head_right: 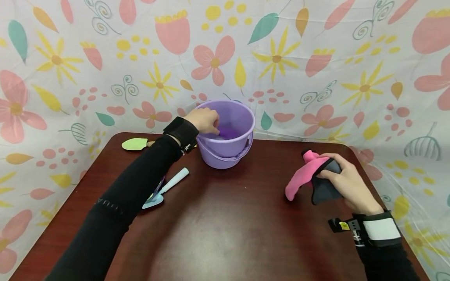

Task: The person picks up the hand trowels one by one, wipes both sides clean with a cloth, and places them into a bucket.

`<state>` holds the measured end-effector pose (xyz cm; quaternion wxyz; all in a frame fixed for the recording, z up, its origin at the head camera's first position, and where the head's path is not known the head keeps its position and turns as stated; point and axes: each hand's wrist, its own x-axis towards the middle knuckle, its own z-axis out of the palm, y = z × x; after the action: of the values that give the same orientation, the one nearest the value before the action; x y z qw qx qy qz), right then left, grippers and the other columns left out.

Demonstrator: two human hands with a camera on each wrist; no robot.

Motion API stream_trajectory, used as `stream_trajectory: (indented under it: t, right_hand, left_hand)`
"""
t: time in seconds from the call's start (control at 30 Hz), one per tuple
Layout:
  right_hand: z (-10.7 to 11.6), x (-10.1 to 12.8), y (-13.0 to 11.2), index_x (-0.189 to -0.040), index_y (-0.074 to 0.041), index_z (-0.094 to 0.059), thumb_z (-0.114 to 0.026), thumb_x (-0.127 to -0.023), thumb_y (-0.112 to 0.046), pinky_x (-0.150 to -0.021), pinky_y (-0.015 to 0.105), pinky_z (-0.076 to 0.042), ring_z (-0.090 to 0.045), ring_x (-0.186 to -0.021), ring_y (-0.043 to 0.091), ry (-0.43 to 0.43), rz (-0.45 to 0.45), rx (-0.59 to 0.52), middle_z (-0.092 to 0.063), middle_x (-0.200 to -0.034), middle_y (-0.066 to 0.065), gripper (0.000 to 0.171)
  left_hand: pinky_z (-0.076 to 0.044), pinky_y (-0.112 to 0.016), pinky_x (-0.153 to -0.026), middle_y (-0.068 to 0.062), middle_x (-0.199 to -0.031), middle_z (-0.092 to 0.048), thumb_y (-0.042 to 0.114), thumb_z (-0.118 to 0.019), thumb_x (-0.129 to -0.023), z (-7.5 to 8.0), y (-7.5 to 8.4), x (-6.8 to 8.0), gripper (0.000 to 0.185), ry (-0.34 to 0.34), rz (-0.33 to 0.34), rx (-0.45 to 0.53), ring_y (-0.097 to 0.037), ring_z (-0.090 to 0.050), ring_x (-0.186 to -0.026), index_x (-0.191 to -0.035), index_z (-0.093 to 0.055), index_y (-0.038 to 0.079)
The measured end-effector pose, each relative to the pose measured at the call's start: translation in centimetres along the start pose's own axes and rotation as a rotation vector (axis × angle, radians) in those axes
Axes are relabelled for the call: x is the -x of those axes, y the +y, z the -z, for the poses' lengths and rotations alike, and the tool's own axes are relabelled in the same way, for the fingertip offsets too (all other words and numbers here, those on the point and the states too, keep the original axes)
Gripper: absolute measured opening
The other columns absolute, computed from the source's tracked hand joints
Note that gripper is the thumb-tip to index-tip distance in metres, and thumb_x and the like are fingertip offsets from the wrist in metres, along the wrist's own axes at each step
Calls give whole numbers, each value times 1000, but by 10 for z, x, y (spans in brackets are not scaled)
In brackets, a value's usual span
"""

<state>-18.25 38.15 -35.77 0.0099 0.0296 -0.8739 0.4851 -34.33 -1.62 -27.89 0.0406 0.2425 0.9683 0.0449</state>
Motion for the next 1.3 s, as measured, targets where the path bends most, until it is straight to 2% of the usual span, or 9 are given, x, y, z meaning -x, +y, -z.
stream_trajectory:
  t: [0.17,0.3,0.5,0.6,0.67,0.77,0.93,1.07,1.3]
  right_hand:
    - [-9,1,14,-140,-10,-43,-61,-98,-16,-58,29,-49,-52,-79,15,-1,40,131,-46,-118,12,46]
    - [-13,1,21,-141,-3,-41,-64,-96,-15,-63,25,-43,-46,-88,18,-5,71,278,-49,-123,21,52]
    - [-21,-2,32,-143,0,-40,-68,-94,-21,-79,45,-41,-46,-107,38,-103,63,376,-48,-130,29,61]
    - [-26,-3,41,-139,4,-42,-72,-91,-22,-78,43,-43,-49,-102,36,-132,60,414,-52,-125,29,62]
    - [-29,-3,46,-136,4,-44,-73,-89,-22,-74,37,-43,-51,-96,33,-138,58,432,-55,-120,28,61]
    - [-33,-3,53,-136,5,-44,-73,-89,-23,-73,36,-43,-51,-95,33,-149,41,428,-56,-118,28,62]
    - [-40,-3,59,-138,6,-40,-73,-90,-28,-80,50,-43,-49,-102,40,-165,10,412,-51,-125,32,67]
    - [-44,-2,61,-140,8,-36,-73,-89,-33,-88,62,-39,-44,-112,47,-169,-10,408,-44,-132,35,75]
    - [-42,2,55,-144,6,-31,-75,-87,-32,-93,66,-31,-36,-121,50,-139,30,362,-38,-138,34,82]
  left_hand:
    - [-48,-38,-74,-1,-86,-64,23,-78,-80,-5,1,-10,15,-66,-46,26,-21,-59,-82,-81,-66,13]
    - [-47,-36,-75,-2,-91,-65,19,-71,-85,-4,6,-7,8,-139,-75,21,-20,-59,-85,-86,-68,11]
    - [-44,-32,-74,-1,-93,-63,18,-70,-87,-10,6,-7,6,-166,-87,7,-16,-56,-85,-88,-67,12]
    - [-45,-31,-76,-3,-99,-65,16,-68,-89,-13,5,-7,10,-198,-89,21,-17,-57,-89,-97,-69,11]
    - [-45,-31,-80,-4,-107,-66,14,-64,-90,-13,4,-8,16,-231,-92,13,-17,-57,-95,-105,-70,11]
    - [-44,-31,-82,-3,-113,-66,10,-57,-90,-12,4,-10,25,-278,-104,-30,-16,-56,-98,-111,-71,13]
    - [-39,-28,-74,2,-97,-63,9,-52,-88,-9,3,-13,24,-328,-118,-82,-14,-50,-88,-97,-72,16]
    - [-36,-25,-71,2,-88,-57,10,-52,-88,-9,1,-14,17,-330,-138,-85,-15,-46,-83,-89,-68,14]
    - [-42,-29,-89,-1,-118,-66,20,-61,-89,-6,-6,-13,28,-279,-97,5,-16,-55,-105,-115,-71,14]
